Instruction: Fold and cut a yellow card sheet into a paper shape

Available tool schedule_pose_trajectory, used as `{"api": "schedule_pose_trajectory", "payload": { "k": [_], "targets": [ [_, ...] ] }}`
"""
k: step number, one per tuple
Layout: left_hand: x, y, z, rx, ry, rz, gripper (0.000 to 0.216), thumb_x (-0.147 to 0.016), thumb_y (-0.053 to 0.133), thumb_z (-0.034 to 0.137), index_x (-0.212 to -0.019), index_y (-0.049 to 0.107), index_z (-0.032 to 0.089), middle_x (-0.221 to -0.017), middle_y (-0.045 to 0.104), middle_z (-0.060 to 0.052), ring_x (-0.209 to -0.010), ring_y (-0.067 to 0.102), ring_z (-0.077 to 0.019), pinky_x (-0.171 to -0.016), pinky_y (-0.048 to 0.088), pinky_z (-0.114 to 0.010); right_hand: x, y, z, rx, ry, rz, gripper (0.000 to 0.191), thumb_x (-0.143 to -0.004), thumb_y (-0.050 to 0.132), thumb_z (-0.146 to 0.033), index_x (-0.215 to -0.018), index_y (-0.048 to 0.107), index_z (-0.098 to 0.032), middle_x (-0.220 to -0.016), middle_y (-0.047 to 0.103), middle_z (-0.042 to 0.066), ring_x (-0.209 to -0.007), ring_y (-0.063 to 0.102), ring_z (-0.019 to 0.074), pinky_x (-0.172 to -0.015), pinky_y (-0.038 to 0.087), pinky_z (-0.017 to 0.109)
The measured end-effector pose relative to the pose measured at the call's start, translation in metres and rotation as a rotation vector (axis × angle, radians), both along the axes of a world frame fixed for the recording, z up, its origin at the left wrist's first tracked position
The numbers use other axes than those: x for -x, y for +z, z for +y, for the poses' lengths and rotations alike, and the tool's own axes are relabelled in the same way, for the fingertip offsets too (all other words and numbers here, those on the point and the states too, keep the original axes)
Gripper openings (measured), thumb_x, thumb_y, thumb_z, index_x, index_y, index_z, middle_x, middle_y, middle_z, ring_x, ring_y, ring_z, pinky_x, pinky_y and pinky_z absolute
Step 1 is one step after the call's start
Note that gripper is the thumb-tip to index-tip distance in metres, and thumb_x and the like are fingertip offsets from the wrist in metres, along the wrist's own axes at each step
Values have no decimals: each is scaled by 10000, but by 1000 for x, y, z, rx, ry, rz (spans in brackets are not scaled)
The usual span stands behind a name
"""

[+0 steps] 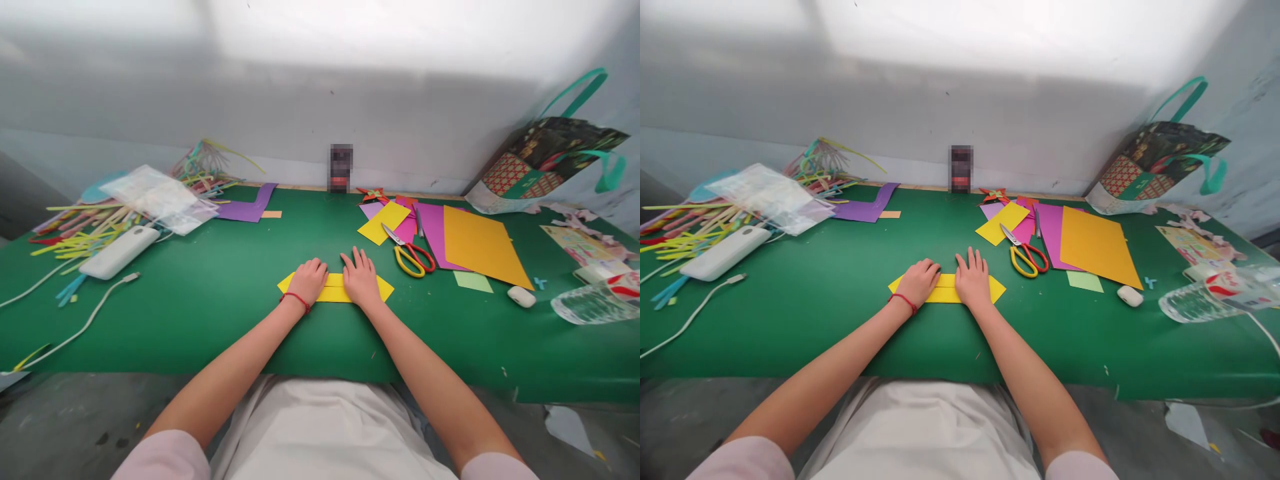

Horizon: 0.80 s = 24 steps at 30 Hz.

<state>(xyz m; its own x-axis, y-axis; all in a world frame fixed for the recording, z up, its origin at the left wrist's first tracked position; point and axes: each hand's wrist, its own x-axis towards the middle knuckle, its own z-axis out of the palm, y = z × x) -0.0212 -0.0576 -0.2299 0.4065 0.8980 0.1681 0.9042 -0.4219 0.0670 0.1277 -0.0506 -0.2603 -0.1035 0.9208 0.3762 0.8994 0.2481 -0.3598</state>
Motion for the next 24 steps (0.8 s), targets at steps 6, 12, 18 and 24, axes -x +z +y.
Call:
{"api": "schedule_pose_trajectory", "payload": {
  "k": [6,12,18,24],
  "targets": [
    [8,10,15,165,-35,-131,270,-754,591,345,-943,576,152,-866,590,-69,-835,548,-219,-739,425,-317,-3,1,7,51,11,-2,376,-847,391,-205,-1195,532,-191,-1353,422,123,-1260,346,262,-1022,241,470],
    [6,20,39,488,-108,-182,199,-635,652,320,-773,592,190,-701,577,-6,-600,523,-153,-527,357,-243,-7,1,14,47,39,47,315,-859,406,-233,-1132,563,-214,-1323,459,99,-1248,366,243,-1020,258,463],
    [10,16,35,574,-162,-370,244,-591,654,355,-499,486,203,-483,450,46,-483,407,-112,-479,269,-238,-12,11,15,0,55,217,328,-861,380,-254,-1118,556,-150,-1312,447,142,-1248,362,240,-1014,298,429],
    [15,15,36,624,-7,-872,397,-628,574,531,-500,402,196,-489,404,50,-491,411,-105,-470,309,-232,-30,29,21,-207,-149,763,454,-851,362,-361,-1262,394,-171,-1336,402,131,-1241,370,222,-994,344,421]
  ]
}}
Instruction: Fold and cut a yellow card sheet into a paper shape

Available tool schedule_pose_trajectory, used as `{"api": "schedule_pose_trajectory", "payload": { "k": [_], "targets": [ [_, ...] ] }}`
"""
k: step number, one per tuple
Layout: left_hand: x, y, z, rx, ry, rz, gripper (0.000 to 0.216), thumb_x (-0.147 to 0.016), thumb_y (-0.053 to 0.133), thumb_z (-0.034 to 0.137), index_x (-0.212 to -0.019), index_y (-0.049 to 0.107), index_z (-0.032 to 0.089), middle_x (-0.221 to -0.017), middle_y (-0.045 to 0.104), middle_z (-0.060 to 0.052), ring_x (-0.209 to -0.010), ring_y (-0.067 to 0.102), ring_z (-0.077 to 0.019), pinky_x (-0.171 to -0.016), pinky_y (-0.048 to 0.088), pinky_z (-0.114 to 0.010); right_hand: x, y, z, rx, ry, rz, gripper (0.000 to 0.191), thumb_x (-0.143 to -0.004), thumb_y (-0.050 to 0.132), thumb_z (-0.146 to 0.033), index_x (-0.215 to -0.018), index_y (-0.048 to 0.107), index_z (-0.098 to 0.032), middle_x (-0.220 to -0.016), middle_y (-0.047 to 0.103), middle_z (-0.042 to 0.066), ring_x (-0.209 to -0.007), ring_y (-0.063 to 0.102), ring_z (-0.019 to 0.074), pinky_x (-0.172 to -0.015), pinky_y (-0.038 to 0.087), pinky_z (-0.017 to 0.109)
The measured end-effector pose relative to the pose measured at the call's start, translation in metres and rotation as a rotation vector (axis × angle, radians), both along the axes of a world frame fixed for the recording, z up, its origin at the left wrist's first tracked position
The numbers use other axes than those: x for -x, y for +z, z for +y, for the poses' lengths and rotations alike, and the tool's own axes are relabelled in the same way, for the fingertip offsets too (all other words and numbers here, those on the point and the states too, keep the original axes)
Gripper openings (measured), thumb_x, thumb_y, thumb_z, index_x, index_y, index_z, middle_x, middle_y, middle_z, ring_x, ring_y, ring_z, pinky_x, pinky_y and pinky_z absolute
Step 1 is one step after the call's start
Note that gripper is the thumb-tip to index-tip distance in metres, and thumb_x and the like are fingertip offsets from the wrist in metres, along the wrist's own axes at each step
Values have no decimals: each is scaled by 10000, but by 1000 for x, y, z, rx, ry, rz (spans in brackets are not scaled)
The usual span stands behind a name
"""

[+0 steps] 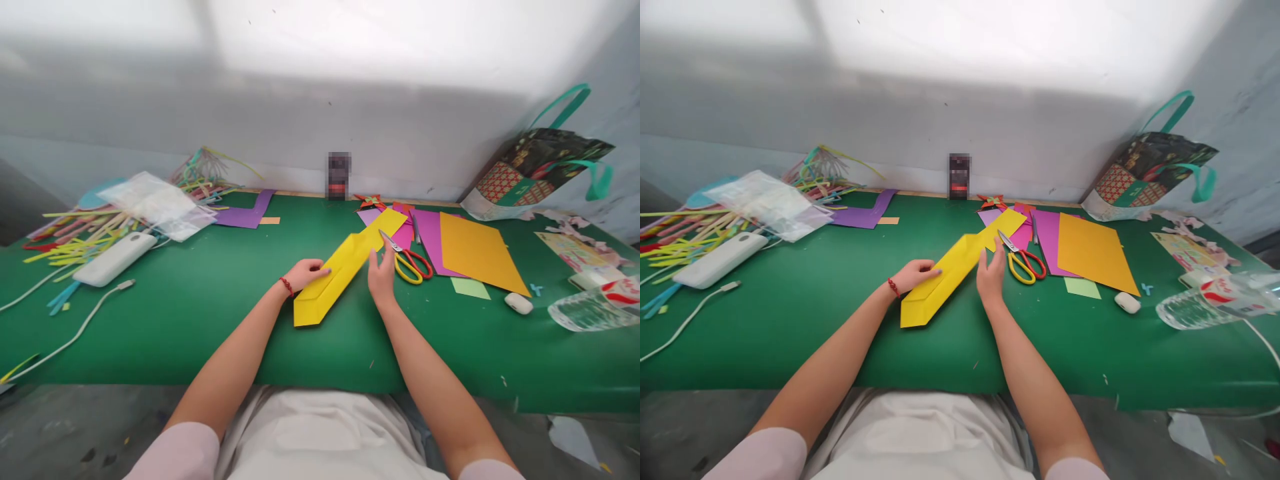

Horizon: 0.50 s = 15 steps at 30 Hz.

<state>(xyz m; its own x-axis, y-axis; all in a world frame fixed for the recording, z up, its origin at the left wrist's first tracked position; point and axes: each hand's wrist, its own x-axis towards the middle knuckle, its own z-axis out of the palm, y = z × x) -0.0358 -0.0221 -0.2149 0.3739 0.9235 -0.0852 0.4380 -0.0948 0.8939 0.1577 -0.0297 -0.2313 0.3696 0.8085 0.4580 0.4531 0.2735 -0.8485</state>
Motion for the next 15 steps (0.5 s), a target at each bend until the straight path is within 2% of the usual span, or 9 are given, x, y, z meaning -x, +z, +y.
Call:
{"api": "schedule_pose_trajectory", "payload": {
  "k": [2,4,7,8,10,13,15],
  "targets": [
    [-4,-1,1,38,133,-188,381,-638,547,560,-608,471,187,-601,516,20,-574,498,-130,-521,388,-245,-3,1,4,93,21,251,479,-837,369,-416,-1253,393,-179,-1319,419,135,-1126,497,226,-855,470,374],
    [-11,-3,-1,50,220,-324,391,-653,532,562,-722,517,177,-733,590,-17,-675,556,-157,-594,444,-269,-1,0,6,260,169,443,472,-827,358,-485,-1173,469,-184,-1218,516,132,-891,621,205,-629,531,310],
    [-21,-7,-7,38,261,-314,376,-671,543,531,-763,540,167,-774,619,-38,-711,578,-175,-620,467,-283,9,-4,5,455,434,516,453,-782,417,-556,-939,593,-169,-891,655,94,-559,608,159,-383,446,245],
    [-23,-9,-8,26,256,-288,358,-682,542,517,-754,541,166,-768,623,-41,-708,581,-177,-614,471,-283,14,-6,3,462,495,486,417,-754,479,-546,-887,606,-172,-801,662,69,-512,584,147,-362,427,236],
    [-27,-12,-11,-10,229,-243,318,-708,536,482,-750,545,167,-765,629,-43,-714,586,-181,-609,476,-284,21,-11,-1,419,569,419,342,-712,576,-485,-866,613,-181,-730,665,35,-533,590,152,-432,473,252],
    [-29,-15,-12,-82,209,-154,247,-741,522,410,-763,555,166,-733,630,-33,-707,588,-177,-602,474,-281,25,-17,-4,338,583,369,293,-728,574,-416,-899,617,-182,-838,688,46,-719,635,187,-624,525,312],
    [-29,-15,-13,-138,220,-53,196,-757,506,354,-757,560,165,-683,620,-19,-659,578,-166,-585,465,-276,24,-18,-5,319,555,306,270,-746,552,-387,-904,619,-179,-884,688,57,-781,636,200,-668,523,334]
  ]
}}
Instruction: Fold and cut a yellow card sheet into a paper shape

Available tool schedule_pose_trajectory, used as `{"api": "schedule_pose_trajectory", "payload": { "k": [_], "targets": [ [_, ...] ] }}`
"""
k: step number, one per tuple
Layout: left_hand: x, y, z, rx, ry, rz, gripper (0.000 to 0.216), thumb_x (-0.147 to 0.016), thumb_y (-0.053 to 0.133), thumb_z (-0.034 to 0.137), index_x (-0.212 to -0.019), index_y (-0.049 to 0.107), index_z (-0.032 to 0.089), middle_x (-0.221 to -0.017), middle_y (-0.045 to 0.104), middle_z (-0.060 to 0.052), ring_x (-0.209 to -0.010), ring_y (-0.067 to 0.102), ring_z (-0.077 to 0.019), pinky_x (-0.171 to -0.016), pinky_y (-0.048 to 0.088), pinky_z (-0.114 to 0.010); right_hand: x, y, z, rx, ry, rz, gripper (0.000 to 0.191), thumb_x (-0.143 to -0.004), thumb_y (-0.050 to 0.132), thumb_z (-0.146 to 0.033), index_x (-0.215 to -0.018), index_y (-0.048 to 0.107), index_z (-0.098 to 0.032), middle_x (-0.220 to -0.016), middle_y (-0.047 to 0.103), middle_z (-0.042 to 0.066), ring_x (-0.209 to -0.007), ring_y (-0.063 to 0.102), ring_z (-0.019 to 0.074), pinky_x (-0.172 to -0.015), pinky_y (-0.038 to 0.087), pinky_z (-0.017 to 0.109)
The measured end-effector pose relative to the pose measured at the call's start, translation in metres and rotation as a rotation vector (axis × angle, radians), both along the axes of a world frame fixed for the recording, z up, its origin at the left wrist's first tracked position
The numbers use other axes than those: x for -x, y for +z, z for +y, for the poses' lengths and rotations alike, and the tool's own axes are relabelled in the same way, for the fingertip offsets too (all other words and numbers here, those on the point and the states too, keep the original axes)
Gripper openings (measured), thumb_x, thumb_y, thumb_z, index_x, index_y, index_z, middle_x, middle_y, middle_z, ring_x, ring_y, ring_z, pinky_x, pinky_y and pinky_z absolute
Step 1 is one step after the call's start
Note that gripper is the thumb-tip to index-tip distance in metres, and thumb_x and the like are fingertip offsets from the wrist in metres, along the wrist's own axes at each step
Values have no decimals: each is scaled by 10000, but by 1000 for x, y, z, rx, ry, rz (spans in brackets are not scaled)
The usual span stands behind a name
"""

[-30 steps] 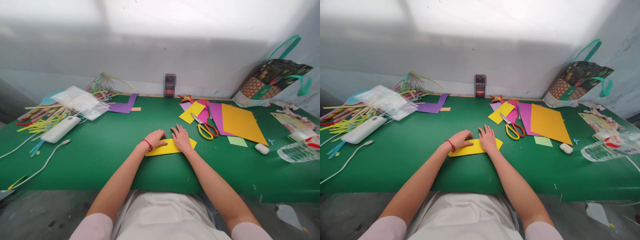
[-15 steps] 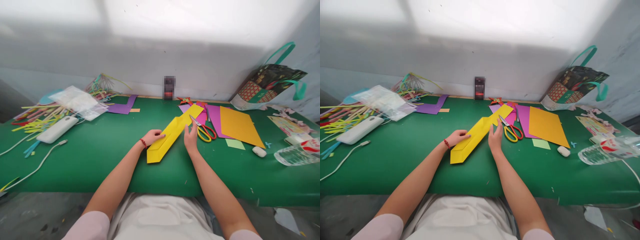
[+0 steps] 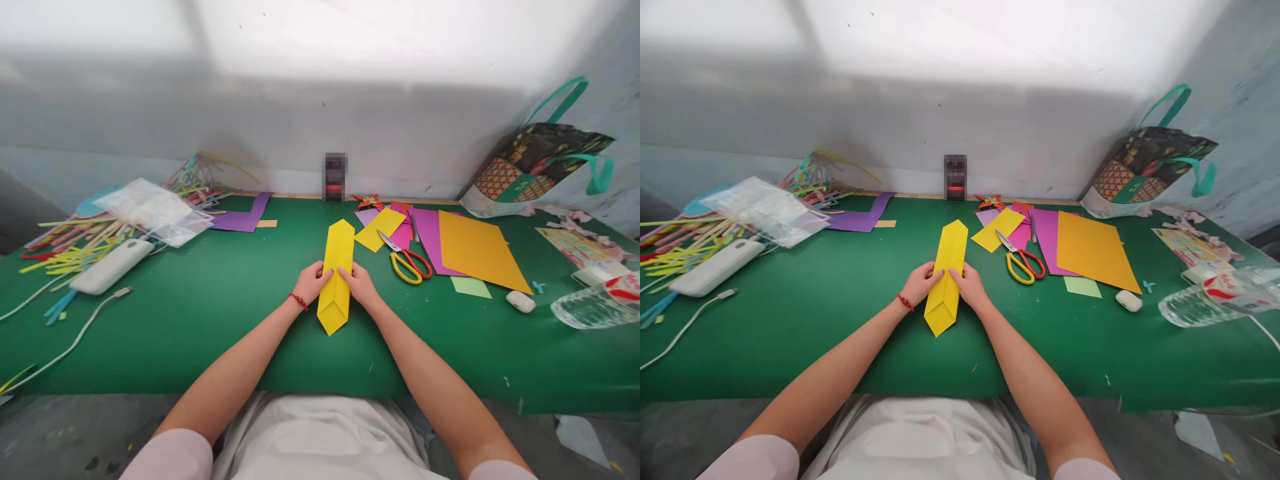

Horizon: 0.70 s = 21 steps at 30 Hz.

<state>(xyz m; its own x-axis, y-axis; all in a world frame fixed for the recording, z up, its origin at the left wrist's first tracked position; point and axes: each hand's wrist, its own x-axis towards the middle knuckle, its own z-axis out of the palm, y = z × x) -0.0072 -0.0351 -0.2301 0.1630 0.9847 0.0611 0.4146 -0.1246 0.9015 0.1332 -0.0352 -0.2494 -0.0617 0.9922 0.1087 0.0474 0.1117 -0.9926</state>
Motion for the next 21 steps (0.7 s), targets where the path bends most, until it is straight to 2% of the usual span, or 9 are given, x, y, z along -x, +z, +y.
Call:
{"api": "schedule_pose_trajectory", "payload": {
  "k": [2,4,8,12,15,21],
  "targets": [
    [0,1,-1,-44,15,99,164,-767,483,306,-767,568,166,-672,620,-13,-627,569,-158,-583,458,-275,-1,1,-2,-16,-26,-70,251,-759,530,-363,-905,618,-180,-892,686,61,-792,635,207,-673,522,343],
    [-1,2,-3,-77,9,141,172,-775,461,266,-846,581,166,-755,649,-25,-666,584,-162,-614,464,-277,0,4,-4,-32,-40,-118,244,-769,506,-337,-924,613,-182,-918,680,66,-811,633,214,-682,519,346],
    [-5,2,-6,-125,-65,110,326,-798,422,223,-1098,540,170,-1050,645,-55,-868,606,-182,-752,472,-294,4,6,-8,-83,-43,-160,319,-793,438,-263,-1077,568,-193,-1038,647,74,-913,613,214,-767,504,349],
    [-10,2,-9,-163,-146,101,375,-834,387,244,-1185,503,178,-1180,592,-58,-1009,571,-201,-854,442,-319,8,3,-9,-106,-54,-180,423,-815,379,-216,-1227,475,-220,-1163,593,63,-1049,560,205,-884,458,359],
    [-13,4,-12,-143,-181,70,388,-859,378,311,-1201,499,171,-1187,588,-72,-1031,565,-212,-869,437,-328,9,2,-10,-91,-31,-159,434,-851,349,-267,-1276,429,-226,-1196,574,62,-1072,549,200,-899,453,356],
    [-17,5,-17,-105,-213,-17,465,-887,308,430,-1217,479,149,-1193,576,-105,-1050,551,-235,-886,426,-359,16,5,-14,-35,31,-4,575,-876,225,-534,-1344,339,-219,-1307,478,69,-1230,409,181,-1010,353,374]
  ]
}}
